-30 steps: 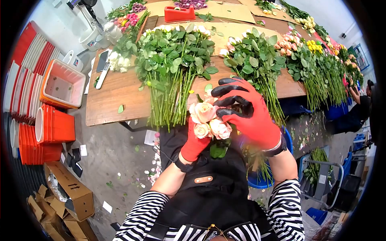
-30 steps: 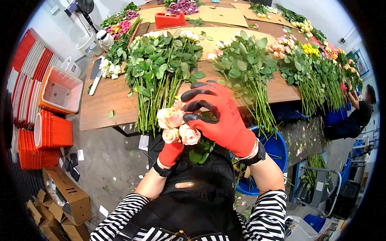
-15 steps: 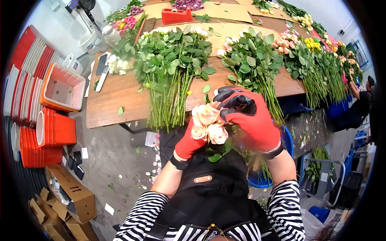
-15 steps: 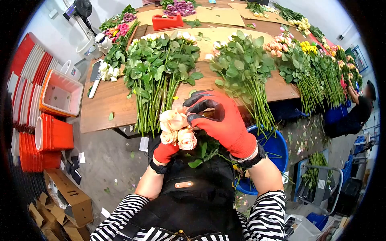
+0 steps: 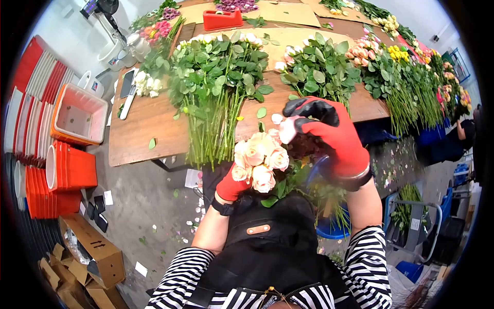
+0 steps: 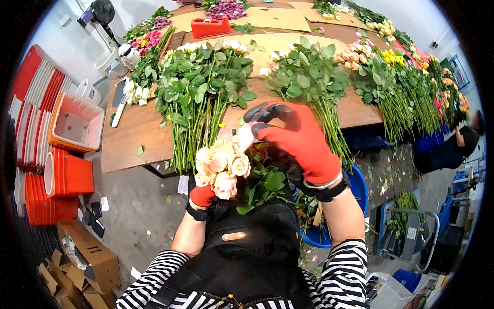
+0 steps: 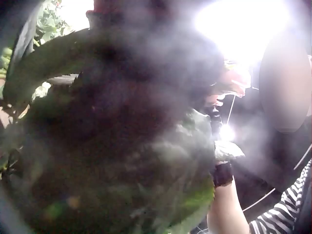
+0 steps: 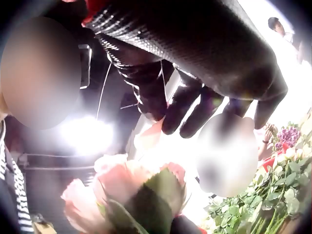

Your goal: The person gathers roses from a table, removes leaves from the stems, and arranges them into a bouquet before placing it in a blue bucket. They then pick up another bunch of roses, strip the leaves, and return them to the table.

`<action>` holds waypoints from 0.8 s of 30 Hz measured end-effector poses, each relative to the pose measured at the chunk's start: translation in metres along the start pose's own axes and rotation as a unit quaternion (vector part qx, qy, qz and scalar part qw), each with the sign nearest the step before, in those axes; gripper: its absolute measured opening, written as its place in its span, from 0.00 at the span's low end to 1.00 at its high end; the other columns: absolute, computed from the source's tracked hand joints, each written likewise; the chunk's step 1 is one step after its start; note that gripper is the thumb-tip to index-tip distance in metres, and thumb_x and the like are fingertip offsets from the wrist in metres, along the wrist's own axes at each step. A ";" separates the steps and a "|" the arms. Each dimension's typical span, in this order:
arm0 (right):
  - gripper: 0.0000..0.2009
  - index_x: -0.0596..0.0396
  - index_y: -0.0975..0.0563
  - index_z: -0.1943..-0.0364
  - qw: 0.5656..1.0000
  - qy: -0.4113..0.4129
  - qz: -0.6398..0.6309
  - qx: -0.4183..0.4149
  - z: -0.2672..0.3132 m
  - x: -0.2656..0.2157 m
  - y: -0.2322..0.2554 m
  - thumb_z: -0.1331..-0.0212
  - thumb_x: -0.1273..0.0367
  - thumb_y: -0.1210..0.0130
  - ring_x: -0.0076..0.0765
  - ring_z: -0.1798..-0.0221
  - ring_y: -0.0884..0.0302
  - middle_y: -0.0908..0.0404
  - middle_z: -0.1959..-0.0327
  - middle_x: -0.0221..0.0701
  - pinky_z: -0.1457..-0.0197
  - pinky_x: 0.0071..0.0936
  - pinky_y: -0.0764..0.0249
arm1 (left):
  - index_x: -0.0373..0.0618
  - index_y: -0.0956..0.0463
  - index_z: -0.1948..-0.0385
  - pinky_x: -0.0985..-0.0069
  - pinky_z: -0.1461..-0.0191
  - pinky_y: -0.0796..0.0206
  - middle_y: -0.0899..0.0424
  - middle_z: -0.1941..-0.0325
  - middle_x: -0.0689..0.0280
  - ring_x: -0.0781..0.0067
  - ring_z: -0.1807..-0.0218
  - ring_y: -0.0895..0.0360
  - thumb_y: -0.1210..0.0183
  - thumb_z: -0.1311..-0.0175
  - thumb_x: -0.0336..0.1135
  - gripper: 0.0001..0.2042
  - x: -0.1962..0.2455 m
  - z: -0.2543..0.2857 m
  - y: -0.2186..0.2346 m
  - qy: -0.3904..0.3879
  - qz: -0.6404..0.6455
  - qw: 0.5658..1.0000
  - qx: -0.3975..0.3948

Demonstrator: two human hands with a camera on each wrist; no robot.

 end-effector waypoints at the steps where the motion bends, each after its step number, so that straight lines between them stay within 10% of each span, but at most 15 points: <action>1: 0.08 0.62 0.21 0.66 1.000 0.005 0.004 -0.005 0.002 -0.001 0.004 0.54 0.77 0.41 0.26 0.60 0.25 0.19 0.64 0.34 0.54 0.24 0.30 | 0.40 0.38 0.38 0.75 0.40 0.35 0.29 0.41 0.63 0.73 0.42 0.29 0.38 0.43 0.32 0.29 0.005 -0.001 -0.004 0.012 0.081 0.997 -0.015; 4: 0.12 0.58 0.21 0.63 0.971 0.054 0.232 -0.022 0.007 -0.008 0.020 0.55 0.74 0.39 0.35 0.57 0.24 0.20 0.62 0.35 0.50 0.28 0.31 | 0.40 0.40 0.37 0.75 0.37 0.38 0.32 0.37 0.63 0.72 0.39 0.32 0.42 0.38 0.41 0.29 0.014 0.000 -0.005 0.037 0.201 0.977 -0.053; 6: 0.19 0.51 0.22 0.56 0.825 0.160 0.538 0.073 0.019 -0.009 0.020 0.57 0.69 0.37 0.46 0.49 0.28 0.22 0.57 0.36 0.41 0.37 0.37 | 0.40 0.41 0.36 0.75 0.36 0.39 0.32 0.37 0.62 0.72 0.38 0.33 0.45 0.36 0.45 0.30 0.015 0.002 -0.003 0.052 0.192 0.978 -0.057; 9: 0.21 0.48 0.23 0.52 0.772 0.188 0.602 0.080 0.023 -0.009 0.013 0.56 0.67 0.37 0.45 0.44 0.32 0.23 0.53 0.34 0.37 0.39 0.41 | 0.37 0.39 0.39 0.74 0.47 0.33 0.29 0.43 0.58 0.67 0.47 0.28 0.47 0.38 0.51 0.32 0.007 -0.001 -0.001 0.050 0.060 0.997 -0.012; 13: 0.19 0.48 0.22 0.54 0.927 0.107 0.349 -0.081 0.018 -0.006 -0.007 0.53 0.65 0.36 0.46 0.43 0.33 0.24 0.51 0.34 0.37 0.39 0.41 | 0.34 0.38 0.42 0.70 0.57 0.27 0.25 0.48 0.53 0.62 0.55 0.23 0.42 0.45 0.51 0.34 0.002 0.003 -0.004 0.142 0.140 0.980 0.002; 14: 0.19 0.49 0.22 0.55 0.943 0.096 0.304 -0.092 0.017 -0.010 -0.015 0.53 0.64 0.36 0.47 0.43 0.32 0.24 0.51 0.35 0.37 0.39 0.42 | 0.37 0.40 0.39 0.72 0.47 0.33 0.28 0.43 0.58 0.67 0.47 0.28 0.38 0.46 0.47 0.35 0.001 0.009 -0.003 0.138 0.103 0.984 -0.034; 21: 0.19 0.51 0.22 0.56 0.898 0.159 0.388 -0.136 0.011 0.012 -0.023 0.53 0.60 0.36 0.48 0.44 0.31 0.24 0.52 0.40 0.38 0.39 0.39 | 0.40 0.40 0.37 0.71 0.34 0.44 0.30 0.39 0.62 0.72 0.38 0.33 0.35 0.46 0.40 0.34 -0.025 0.021 0.009 0.145 0.080 0.986 -0.020; 24: 0.20 0.53 0.22 0.55 0.933 0.064 0.321 -0.147 0.006 0.029 -0.014 0.53 0.60 0.36 0.45 0.46 0.29 0.24 0.53 0.40 0.41 0.35 0.35 | 0.40 0.37 0.39 0.72 0.34 0.43 0.29 0.40 0.63 0.72 0.40 0.32 0.33 0.49 0.40 0.35 -0.001 0.003 -0.015 0.085 0.089 0.987 -0.099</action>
Point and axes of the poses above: each hand's wrist, its own z-axis away from the middle knuckle, its own y-axis out of the back of the hand, x = y × z, the point moved 4 cm from there along -z, towards the middle knuckle
